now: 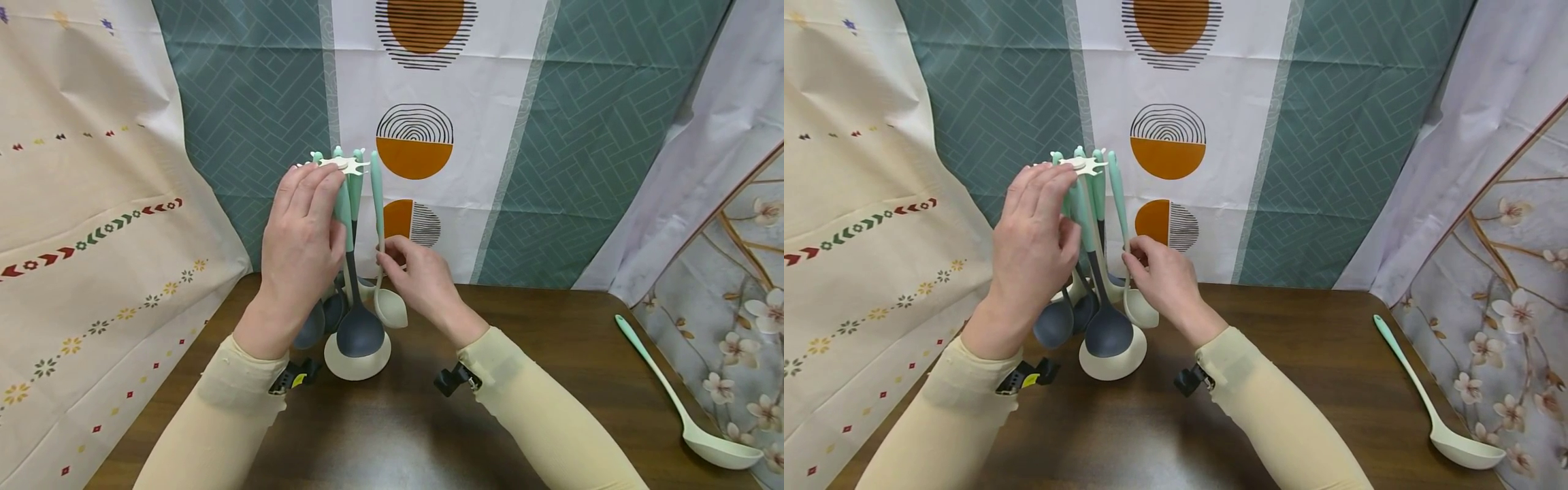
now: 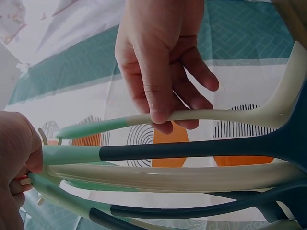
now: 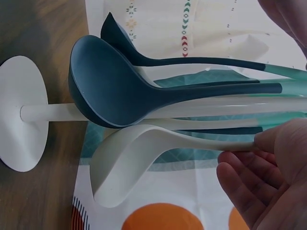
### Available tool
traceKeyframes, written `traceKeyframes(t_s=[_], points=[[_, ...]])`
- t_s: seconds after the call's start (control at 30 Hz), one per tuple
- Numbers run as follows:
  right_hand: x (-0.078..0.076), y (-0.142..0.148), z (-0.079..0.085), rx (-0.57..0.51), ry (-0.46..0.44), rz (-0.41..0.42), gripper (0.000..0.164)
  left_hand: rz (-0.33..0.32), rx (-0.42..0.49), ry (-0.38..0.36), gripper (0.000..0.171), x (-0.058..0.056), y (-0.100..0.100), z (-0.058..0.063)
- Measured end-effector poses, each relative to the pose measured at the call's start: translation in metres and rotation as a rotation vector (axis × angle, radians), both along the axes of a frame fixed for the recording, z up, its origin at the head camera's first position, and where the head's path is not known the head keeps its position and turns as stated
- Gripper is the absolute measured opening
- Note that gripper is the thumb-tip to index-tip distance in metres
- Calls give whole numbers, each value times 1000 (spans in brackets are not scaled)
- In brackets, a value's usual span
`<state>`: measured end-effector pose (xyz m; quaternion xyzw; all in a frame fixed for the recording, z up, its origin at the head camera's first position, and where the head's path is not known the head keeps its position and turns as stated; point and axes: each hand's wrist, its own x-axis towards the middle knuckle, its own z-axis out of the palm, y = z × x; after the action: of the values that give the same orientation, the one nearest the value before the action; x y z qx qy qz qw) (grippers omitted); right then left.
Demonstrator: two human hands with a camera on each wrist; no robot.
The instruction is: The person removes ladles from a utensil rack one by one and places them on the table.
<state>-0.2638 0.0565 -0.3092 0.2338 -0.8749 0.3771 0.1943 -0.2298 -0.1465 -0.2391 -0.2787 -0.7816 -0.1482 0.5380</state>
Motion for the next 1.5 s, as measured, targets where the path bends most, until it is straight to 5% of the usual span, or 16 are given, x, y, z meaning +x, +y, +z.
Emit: traceKeyframes(t_s=[1.5], points=[[3,18,-3,7,23,-27,13,10,-32,7,50,-2,3,-6]])
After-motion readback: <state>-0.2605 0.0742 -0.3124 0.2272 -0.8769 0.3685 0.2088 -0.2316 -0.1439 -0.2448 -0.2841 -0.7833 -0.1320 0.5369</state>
